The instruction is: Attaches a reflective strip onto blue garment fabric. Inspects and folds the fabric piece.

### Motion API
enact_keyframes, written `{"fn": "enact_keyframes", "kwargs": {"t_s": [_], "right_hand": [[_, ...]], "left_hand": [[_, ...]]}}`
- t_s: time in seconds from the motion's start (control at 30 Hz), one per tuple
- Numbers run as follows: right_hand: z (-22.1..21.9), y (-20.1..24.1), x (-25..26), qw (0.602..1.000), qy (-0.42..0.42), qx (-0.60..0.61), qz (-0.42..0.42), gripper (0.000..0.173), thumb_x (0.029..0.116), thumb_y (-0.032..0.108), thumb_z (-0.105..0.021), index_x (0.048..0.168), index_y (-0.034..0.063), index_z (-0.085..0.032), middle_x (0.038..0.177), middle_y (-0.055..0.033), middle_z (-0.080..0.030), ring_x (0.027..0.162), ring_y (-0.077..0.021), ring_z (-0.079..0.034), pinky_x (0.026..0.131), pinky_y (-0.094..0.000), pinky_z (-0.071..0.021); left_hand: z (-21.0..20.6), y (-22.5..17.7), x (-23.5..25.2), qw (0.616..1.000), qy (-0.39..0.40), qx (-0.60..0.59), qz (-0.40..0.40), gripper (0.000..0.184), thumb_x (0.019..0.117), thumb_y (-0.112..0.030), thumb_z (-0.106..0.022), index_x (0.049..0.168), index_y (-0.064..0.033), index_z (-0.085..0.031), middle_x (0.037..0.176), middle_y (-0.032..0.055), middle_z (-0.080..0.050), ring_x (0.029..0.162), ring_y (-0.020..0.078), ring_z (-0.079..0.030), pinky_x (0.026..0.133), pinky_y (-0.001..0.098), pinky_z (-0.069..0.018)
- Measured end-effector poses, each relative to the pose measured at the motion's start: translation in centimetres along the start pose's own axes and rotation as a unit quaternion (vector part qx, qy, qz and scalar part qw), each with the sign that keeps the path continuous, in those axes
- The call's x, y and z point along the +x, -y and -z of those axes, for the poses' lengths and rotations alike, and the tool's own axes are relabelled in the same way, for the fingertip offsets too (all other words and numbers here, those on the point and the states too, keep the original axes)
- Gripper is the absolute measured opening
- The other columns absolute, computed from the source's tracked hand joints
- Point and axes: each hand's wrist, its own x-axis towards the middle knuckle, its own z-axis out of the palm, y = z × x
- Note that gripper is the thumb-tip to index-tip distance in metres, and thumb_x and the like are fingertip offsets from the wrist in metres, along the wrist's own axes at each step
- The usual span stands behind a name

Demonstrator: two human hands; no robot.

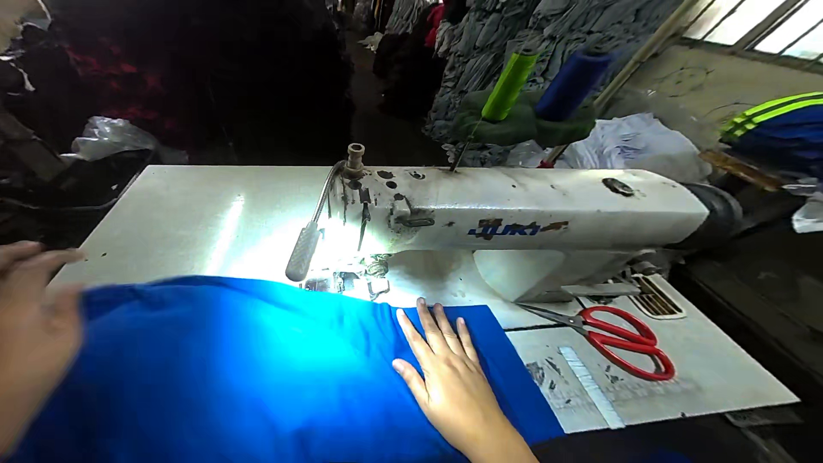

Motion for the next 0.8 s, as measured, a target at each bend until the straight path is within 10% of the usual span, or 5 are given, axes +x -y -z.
{"fn": "enact_keyframes", "kwargs": {"t_s": [0.13,0.37,0.53,0.8], "right_hand": [[0.5,-0.2,-0.5,1.000,-0.005,0.021,0.010,0.068,0.1021,0.063,-0.031,0.153,0.0226,-0.051,0.159,-0.0135,-0.046,0.147,-0.0392,-0.042,0.116,-0.0706,-0.0266],[1.4,-2.6,-1.9,0.999,0.031,0.014,0.016,0.069,0.1031,0.062,-0.028,0.153,0.0206,-0.051,0.160,-0.0142,-0.043,0.148,-0.0387,-0.041,0.116,-0.0707,-0.0255],[2.9,2.1,-1.7,0.996,0.023,0.081,0.020,0.060,0.1029,0.053,-0.043,0.149,0.0168,-0.055,0.157,-0.0185,-0.046,0.147,-0.0418,-0.041,0.116,-0.0708,-0.0258],[1.6,-0.2,-1.4,0.996,0.070,0.038,0.031,0.068,0.1028,0.062,-0.032,0.154,0.0212,-0.049,0.162,-0.0084,-0.041,0.150,-0.0322,-0.039,0.119,-0.0663,-0.0246]], "left_hand": [[-6.6,-4.1,-4.6,0.980,0.087,-0.044,-0.175,0.052,0.1028,-0.043,-0.043,0.136,-0.0099,-0.066,0.148,0.0233,-0.054,0.136,0.0496,-0.050,0.107,0.0748,-0.0352],[-2.6,-3.3,-10.9,0.950,0.294,-0.079,-0.071,0.058,0.1018,-0.038,-0.056,0.149,-0.0060,-0.051,0.159,0.0299,-0.036,0.146,0.0551,-0.032,0.114,0.0770,-0.0165],[-4.1,-5.9,-8.7,0.969,0.197,-0.086,-0.125,0.042,0.1059,-0.027,-0.048,0.140,-0.0061,-0.061,0.151,0.0225,-0.051,0.142,0.0467,-0.045,0.115,0.0731,-0.0248],[-11.2,-6.1,-6.0,0.983,0.108,-0.039,-0.140,0.061,0.1007,-0.055,-0.033,0.144,-0.0232,-0.060,0.156,0.0046,-0.050,0.146,0.0334,-0.043,0.113,0.0742,-0.0248]]}}
